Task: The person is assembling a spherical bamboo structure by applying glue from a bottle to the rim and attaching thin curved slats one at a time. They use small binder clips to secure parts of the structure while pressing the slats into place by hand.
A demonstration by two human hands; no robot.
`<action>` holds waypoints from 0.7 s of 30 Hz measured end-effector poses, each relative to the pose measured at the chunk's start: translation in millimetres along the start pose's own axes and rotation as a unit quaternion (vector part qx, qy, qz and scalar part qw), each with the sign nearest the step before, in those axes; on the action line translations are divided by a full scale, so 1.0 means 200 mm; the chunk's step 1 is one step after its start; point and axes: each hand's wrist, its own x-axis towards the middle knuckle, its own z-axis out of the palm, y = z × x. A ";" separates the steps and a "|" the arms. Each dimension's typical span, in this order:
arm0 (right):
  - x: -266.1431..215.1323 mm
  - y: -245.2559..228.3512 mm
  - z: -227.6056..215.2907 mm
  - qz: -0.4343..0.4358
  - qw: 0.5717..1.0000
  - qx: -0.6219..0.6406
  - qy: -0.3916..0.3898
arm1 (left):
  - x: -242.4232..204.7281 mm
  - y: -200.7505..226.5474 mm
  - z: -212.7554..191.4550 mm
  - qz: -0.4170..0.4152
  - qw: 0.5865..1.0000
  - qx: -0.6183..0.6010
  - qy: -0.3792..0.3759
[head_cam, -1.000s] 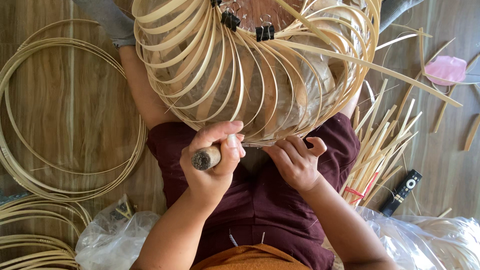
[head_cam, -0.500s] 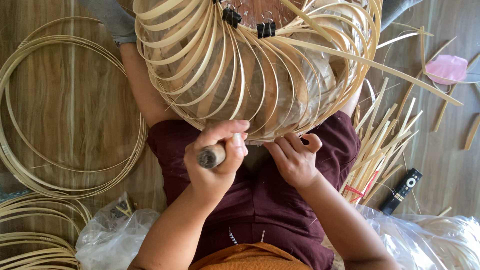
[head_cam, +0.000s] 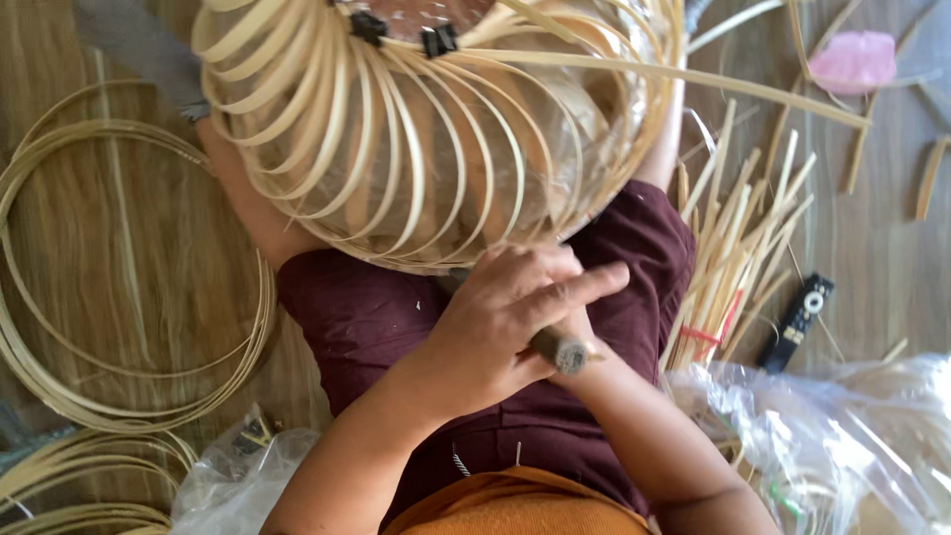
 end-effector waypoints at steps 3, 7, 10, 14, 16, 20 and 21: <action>0.04 -0.06 -0.02 0.135 0.974 0.179 0.031 | -0.04 -0.01 -0.06 -0.030 0.997 -0.051 0.041; 0.00 -0.13 -0.21 0.151 0.945 0.238 0.167 | -0.19 -0.09 -0.15 -0.134 0.965 -0.148 0.173; -0.07 -0.17 -0.25 0.178 0.961 0.163 0.137 | -0.30 -0.14 -0.11 -0.252 0.910 -0.237 0.228; -0.07 -0.18 -0.22 0.146 0.982 0.084 0.088 | -0.35 -0.17 -0.06 -0.224 0.931 -0.201 0.206; -0.05 -0.18 -0.21 0.149 0.982 0.086 0.080 | -0.36 -0.16 -0.07 -0.223 0.937 -0.180 0.198; -0.01 -0.18 -0.19 0.137 0.986 0.065 0.068 | -0.37 -0.15 -0.10 -0.238 0.933 -0.179 0.201; -0.01 -0.18 -0.19 0.138 0.987 0.054 0.068 | -0.36 -0.15 -0.10 -0.239 0.933 -0.179 0.202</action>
